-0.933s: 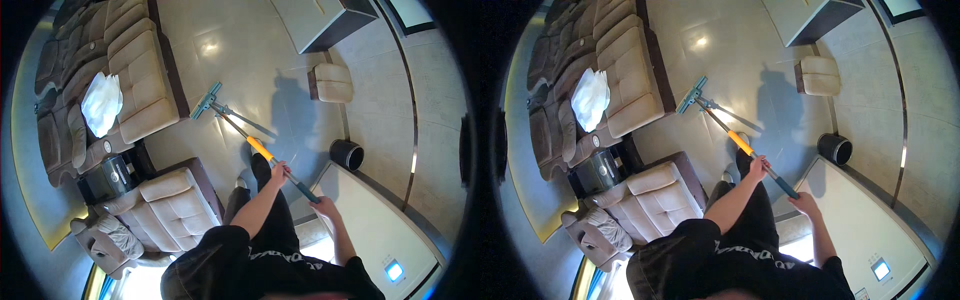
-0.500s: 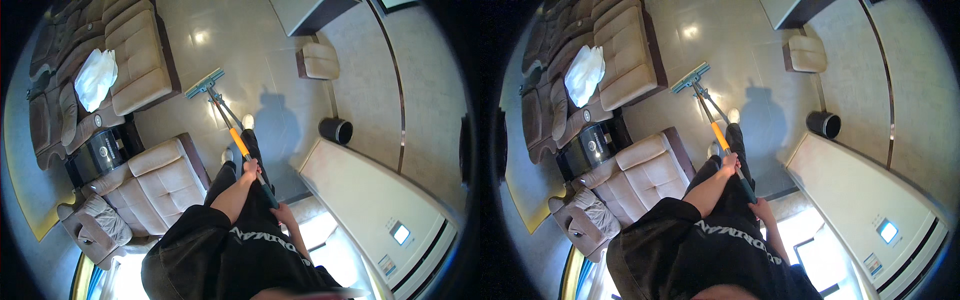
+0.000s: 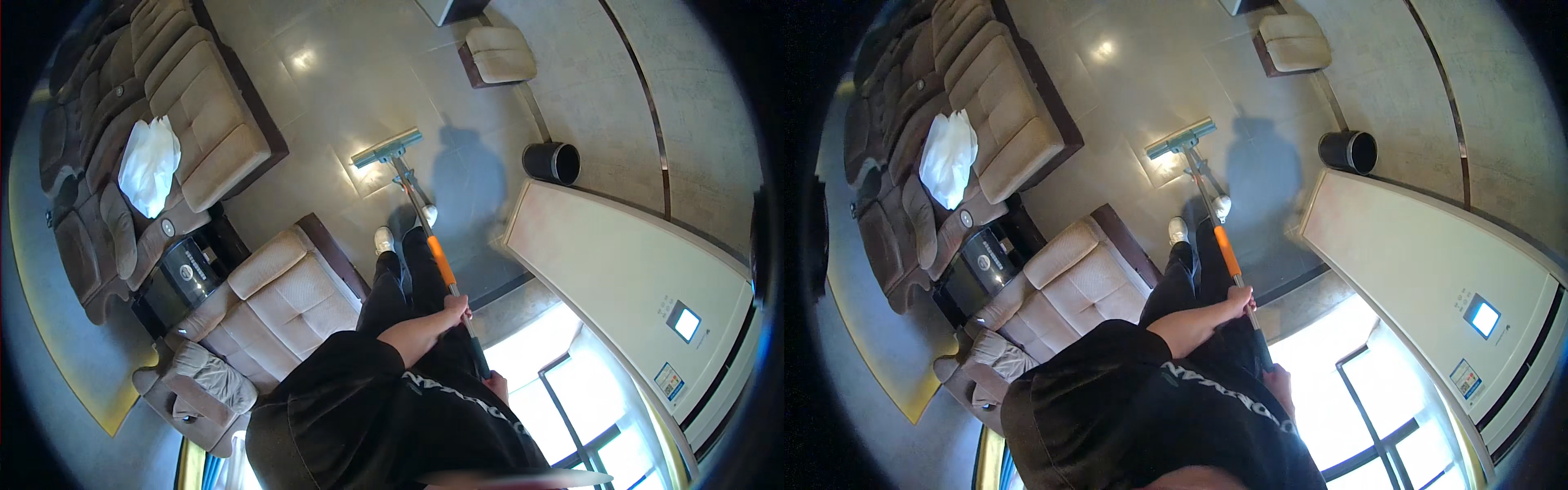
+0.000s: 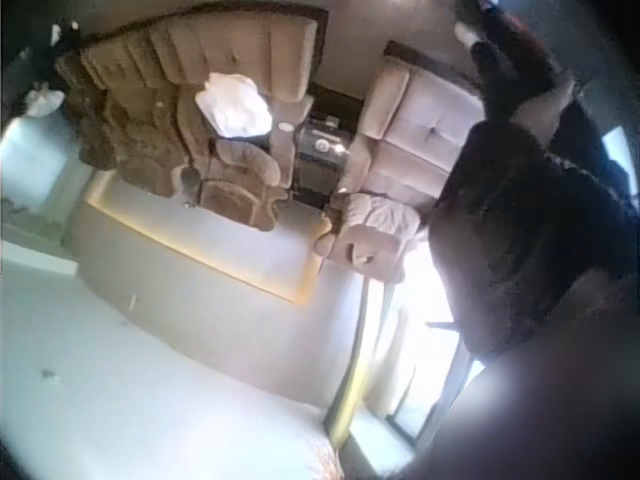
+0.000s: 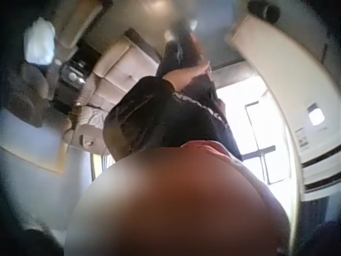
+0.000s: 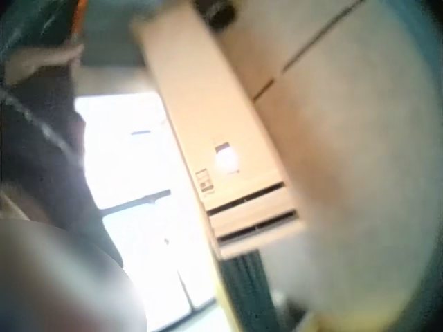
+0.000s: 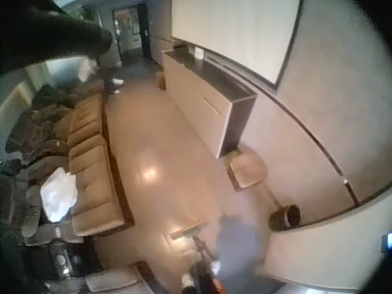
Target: The person mops the floor across a room and into a hallway using a floor squeegee mop.
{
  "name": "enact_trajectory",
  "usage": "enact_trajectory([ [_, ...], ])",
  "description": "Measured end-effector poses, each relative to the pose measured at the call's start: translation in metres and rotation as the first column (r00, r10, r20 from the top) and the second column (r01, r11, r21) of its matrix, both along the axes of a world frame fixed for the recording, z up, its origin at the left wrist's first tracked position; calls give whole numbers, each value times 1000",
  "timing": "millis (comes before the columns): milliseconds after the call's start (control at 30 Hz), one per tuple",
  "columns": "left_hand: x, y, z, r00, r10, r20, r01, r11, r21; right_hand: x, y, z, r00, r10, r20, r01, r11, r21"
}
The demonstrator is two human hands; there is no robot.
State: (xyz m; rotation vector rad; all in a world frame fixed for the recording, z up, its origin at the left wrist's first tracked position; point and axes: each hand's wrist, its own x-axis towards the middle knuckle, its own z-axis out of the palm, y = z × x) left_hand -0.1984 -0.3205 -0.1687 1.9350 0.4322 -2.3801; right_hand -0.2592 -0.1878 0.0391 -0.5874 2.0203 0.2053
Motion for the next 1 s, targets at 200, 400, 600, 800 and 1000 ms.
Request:
enact_trajectory([
  [200,-6,-58,-10,989,-12,144,15,1000,-14,-12,-84,-10,997,32,71,-35,999,38],
  [400,0,-129,-19,994,6,110,2,998,-70,-13,-142,-39,992,23,123,-26,999,24],
  [600,19,-214,-40,990,-5,139,-4,998,60,2,-213,-71,992,49,120,-49,999,5],
  [800,68,-301,-67,994,-10,107,7,1000,30,48,-326,-83,975,-44,217,57,997,-57],
  [1000,76,-419,-80,999,34,-17,-37,982,-185,55,-411,-131,992,32,124,-18,994,-111],
])
